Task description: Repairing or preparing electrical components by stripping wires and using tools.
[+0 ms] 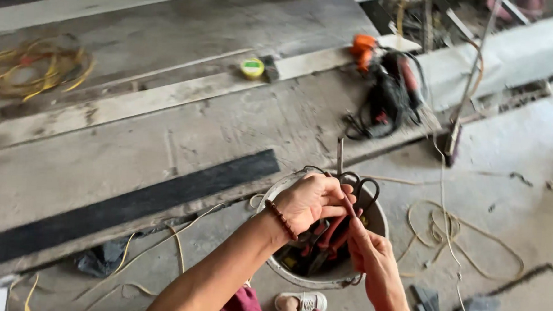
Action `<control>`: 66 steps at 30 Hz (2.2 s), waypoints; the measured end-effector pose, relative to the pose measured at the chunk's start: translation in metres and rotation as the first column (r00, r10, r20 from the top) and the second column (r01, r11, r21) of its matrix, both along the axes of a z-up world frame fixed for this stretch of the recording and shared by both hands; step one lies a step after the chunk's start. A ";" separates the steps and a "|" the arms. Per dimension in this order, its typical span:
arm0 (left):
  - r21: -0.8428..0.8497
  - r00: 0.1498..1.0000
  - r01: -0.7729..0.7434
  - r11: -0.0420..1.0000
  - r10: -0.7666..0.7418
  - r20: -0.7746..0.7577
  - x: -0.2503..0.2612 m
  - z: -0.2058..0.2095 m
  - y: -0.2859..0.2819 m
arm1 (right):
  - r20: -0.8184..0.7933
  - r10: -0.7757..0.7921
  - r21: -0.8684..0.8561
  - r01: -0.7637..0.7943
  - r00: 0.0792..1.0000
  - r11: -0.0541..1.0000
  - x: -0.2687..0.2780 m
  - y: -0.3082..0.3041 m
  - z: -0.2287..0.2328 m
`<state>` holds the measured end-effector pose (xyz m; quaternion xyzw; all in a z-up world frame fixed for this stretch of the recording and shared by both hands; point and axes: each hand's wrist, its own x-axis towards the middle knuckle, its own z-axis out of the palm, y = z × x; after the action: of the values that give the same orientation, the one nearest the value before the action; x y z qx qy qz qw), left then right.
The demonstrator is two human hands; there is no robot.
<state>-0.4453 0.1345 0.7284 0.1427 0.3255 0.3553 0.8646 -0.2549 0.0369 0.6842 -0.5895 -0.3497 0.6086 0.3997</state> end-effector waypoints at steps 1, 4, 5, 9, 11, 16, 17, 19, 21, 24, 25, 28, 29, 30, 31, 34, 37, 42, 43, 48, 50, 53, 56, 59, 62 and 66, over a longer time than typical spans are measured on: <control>0.002 1.000 -0.028 1.000 0.028 0.006 -0.017 0.005 0.000 | 0.006 0.028 0.002 -0.028 1.000 1.000 -0.016 0.006 0.009; -0.010 0.996 -0.088 0.996 0.088 -0.004 -0.076 0.012 -0.003 | -0.036 0.100 -0.057 -0.102 0.994 0.993 -0.065 0.023 0.025; 0.032 0.994 -0.107 0.994 0.107 0.029 -0.093 0.010 -0.001 | -0.025 0.143 -0.031 -0.144 0.989 0.989 -0.077 0.030 0.024; 0.132 0.979 -0.187 0.973 0.174 0.102 -0.152 0.013 0.000 | -0.002 0.247 0.039 -0.247 0.969 0.968 -0.127 0.052 0.023; 0.151 0.972 -0.228 0.962 0.215 0.095 -0.181 0.012 0.002 | -0.004 0.282 0.041 -0.281 0.960 0.959 -0.159 0.059 0.031; 0.219 0.942 -0.331 0.918 0.337 0.010 -0.234 0.020 -0.001 | 0.054 0.403 0.075 -0.406 0.914 0.911 -0.222 0.073 0.051; 0.256 0.924 -0.353 0.900 0.379 -0.055 -0.242 0.025 0.000 | 0.039 0.424 0.075 -0.426 0.905 0.902 -0.233 0.079 0.056; 0.287 0.898 -0.377 0.880 0.424 -0.121 -0.255 0.031 0.005 | 0.021 0.449 0.070 -0.450 0.893 0.891 -0.251 0.091 0.060; 0.337 0.863 -0.408 0.849 0.479 -0.162 -0.263 0.035 0.016 | 0.062 0.484 0.096 -0.488 0.873 0.868 -0.262 0.107 0.061; 0.343 0.841 -0.436 0.832 0.512 -0.172 -0.275 0.032 0.044 | 0.101 0.540 0.088 -0.548 0.836 0.832 -0.276 0.139 0.058; 0.343 0.837 -0.437 0.831 0.515 -0.182 -0.278 0.030 0.058 | 0.091 0.544 0.089 -0.551 0.834 0.830 -0.280 0.153 0.054; 0.331 0.829 -0.426 0.842 0.510 -0.229 -0.286 0.021 0.103 | 0.030 0.555 0.061 -0.556 0.831 0.829 -0.291 0.194 0.043; 0.329 0.824 -0.431 0.840 0.515 -0.237 -0.288 0.015 0.120 | -0.010 0.578 0.116 -0.573 0.816 0.811 -0.295 0.208 0.040; 0.325 0.818 -0.438 0.838 0.522 -0.243 -0.289 0.008 0.135 | -0.048 0.602 0.170 -0.588 0.797 0.791 -0.298 0.221 0.037; 0.314 0.821 -0.432 0.846 0.513 -0.251 -0.292 -0.001 0.150 | -0.056 0.596 0.159 -0.582 0.801 0.797 -0.300 0.232 0.026; 0.294 0.807 -0.440 0.849 0.517 -0.285 -0.301 -0.028 0.191 | -0.020 0.602 0.167 -0.591 0.798 0.789 -0.309 0.266 0.004; 0.269 0.794 -0.428 0.863 0.501 -0.345 -0.304 -0.053 0.225 | 0.095 0.623 0.066 -0.630 0.776 0.774 -0.318 0.296 -0.006; 0.240 0.779 -0.397 0.886 0.463 -0.422 -0.307 -0.091 0.273 | 0.075 0.573 0.067 -0.577 0.816 0.814 -0.321 0.335 -0.028; 0.230 0.783 -0.392 0.891 0.455 -0.424 -0.310 -0.088 0.280 | 0.073 0.569 0.057 -0.573 0.819 0.818 -0.325 0.341 -0.033; 0.182 0.777 -0.377 0.908 0.417 -0.471 -0.328 -0.079 0.290 | 0.085 0.573 0.072 -0.579 0.815 0.812 -0.347 0.353 -0.031; 0.184 0.786 -0.364 0.913 0.407 -0.465 -0.334 -0.072 0.287 | 0.171 0.581 0.067 -0.598 0.796 0.799 -0.349 0.349 -0.044; 0.209 0.787 -0.338 0.917 0.398 -0.472 -0.345 -0.077 0.277 | 0.315 0.613 0.057 -0.659 0.725 0.750 -0.354 0.340 -0.035; 0.267 0.767 -0.315 0.911 0.410 -0.494 -0.359 -0.102 0.264 | 0.493 0.543 0.306 -0.719 0.680 0.624 -0.348 0.334 -0.030; 0.329 0.730 -0.321 0.888 0.454 -0.511 -0.378 -0.126 0.245 | 0.661 0.256 0.513 -0.673 0.706 0.533 -0.325 0.337 -0.040; 0.350 0.712 -0.358 0.866 0.496 -0.498 -0.385 -0.146 0.223 | 0.716 0.005 0.488 -0.506 0.698 0.711 -0.293 0.345 -0.077; 0.315 0.724 -0.424 0.849 0.527 -0.445 -0.366 -0.146 0.193 | 0.758 0.115 0.135 -0.326 0.642 0.936 -0.259 0.366 -0.141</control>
<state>-0.8110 0.3274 0.5823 0.2263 0.5347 0.5436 0.6061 -0.5139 0.4027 0.5435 -0.6797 -0.6272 0.3108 0.2190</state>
